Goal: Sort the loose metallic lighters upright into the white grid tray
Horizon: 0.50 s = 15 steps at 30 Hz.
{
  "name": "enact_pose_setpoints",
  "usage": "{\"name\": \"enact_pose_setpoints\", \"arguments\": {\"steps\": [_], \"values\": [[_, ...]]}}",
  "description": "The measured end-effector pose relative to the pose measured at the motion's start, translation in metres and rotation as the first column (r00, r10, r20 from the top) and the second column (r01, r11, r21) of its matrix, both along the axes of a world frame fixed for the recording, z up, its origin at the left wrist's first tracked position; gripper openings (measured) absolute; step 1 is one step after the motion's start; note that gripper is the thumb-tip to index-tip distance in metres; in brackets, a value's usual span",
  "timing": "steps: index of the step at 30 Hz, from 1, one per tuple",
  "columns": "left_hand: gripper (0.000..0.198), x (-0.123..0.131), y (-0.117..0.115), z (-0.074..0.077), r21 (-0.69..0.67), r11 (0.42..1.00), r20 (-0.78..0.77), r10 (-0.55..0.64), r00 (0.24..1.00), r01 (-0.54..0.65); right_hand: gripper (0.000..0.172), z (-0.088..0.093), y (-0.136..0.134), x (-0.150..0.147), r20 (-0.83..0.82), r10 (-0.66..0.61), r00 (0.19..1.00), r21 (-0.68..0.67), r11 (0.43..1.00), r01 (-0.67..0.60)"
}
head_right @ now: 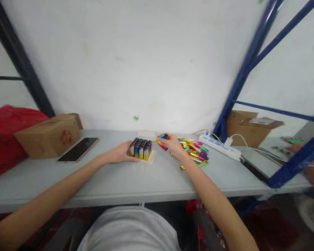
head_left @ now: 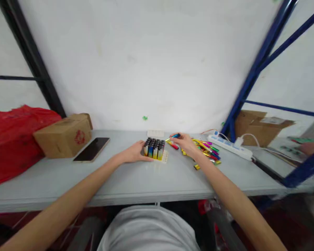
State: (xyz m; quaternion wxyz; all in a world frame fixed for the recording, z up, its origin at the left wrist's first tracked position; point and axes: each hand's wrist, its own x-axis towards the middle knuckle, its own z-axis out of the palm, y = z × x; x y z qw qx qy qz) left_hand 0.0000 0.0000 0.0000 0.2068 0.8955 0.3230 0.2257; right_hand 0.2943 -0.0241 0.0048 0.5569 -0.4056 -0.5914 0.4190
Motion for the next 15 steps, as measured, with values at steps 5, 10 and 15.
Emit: {"name": "enact_pose_setpoints", "arguments": {"steps": [5, 10, 15], "values": [[0.083, -0.002, 0.001, 0.000, -0.013, 1.000, 0.025, 0.016, 1.000, -0.016, 0.051, 0.004, -0.001, -0.003, 0.032, 0.001, 0.999, -0.043, 0.999, 0.000], [0.080, -0.001, -0.001, 0.003, -0.028, 0.999, 0.010, 0.016, 1.000, -0.016, 0.053, 0.004, -0.007, -0.008, -0.035, 0.123, 0.992, -0.072, 0.990, -0.125], [0.082, 0.000, 0.000, 0.005, -0.025, 0.999, -0.016, 0.029, 0.999, -0.029, 0.052, 0.005, -0.009, -0.016, 0.035, 0.051, 0.998, -0.136, 0.990, -0.046]]}}
